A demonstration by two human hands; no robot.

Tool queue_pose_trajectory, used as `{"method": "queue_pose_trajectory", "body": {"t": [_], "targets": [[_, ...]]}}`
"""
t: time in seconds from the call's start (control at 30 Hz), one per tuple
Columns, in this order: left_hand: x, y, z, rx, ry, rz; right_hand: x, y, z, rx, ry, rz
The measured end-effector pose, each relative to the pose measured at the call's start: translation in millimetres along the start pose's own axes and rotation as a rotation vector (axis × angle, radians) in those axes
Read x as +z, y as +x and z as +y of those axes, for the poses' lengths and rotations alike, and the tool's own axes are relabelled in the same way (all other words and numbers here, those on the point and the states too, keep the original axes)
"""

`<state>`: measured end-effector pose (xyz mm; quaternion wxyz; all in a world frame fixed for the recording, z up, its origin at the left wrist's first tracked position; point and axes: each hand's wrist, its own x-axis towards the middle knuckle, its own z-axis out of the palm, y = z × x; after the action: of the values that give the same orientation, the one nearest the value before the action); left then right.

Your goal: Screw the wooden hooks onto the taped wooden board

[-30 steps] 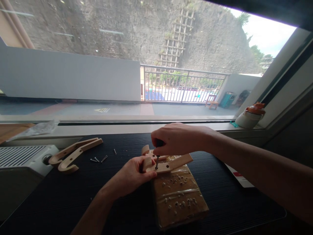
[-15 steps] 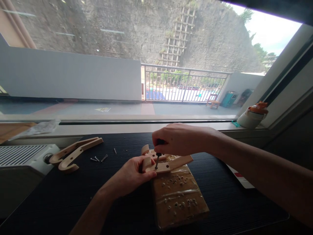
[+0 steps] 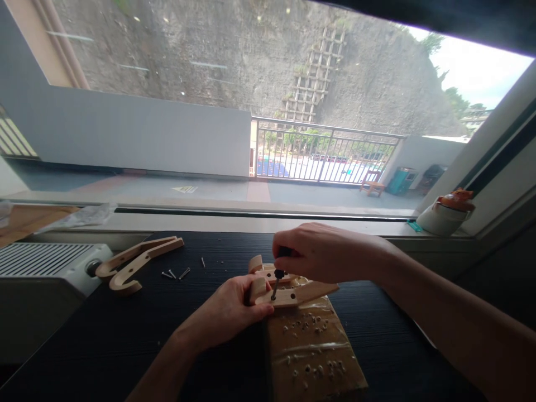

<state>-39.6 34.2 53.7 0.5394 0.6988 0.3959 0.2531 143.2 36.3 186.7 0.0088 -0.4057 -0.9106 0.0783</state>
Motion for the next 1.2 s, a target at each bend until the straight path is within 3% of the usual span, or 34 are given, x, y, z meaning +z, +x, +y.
{"method": "queue_pose_trajectory", "body": {"t": [0.27, 0.47, 0.7, 0.93, 1.2], "targets": [[0.3, -2.1, 4.7, -0.033, 0.077, 0.081, 12.8, -9.9, 2.4, 0.023, 0.162, 0.193], [1.3, -1.9, 8.2, -0.054, 0.091, 0.065, 35.7, -7.6, 15.6, 0.083, 0.299, 0.313], [2.8, -0.5, 10.0, -0.097, 0.115, 0.078, 43.7, -2.4, 20.7, 0.101, 0.352, 0.374], [3.3, 0.4, 11.6, -0.106, 0.106, 0.075, 41.9, -5.8, 21.2, -0.038, 0.455, 0.383], [3.8, -0.2, 5.2, -0.091, 0.129, 0.067, 50.1, 2.9, 32.4, 0.105, 0.404, 0.412]]}}
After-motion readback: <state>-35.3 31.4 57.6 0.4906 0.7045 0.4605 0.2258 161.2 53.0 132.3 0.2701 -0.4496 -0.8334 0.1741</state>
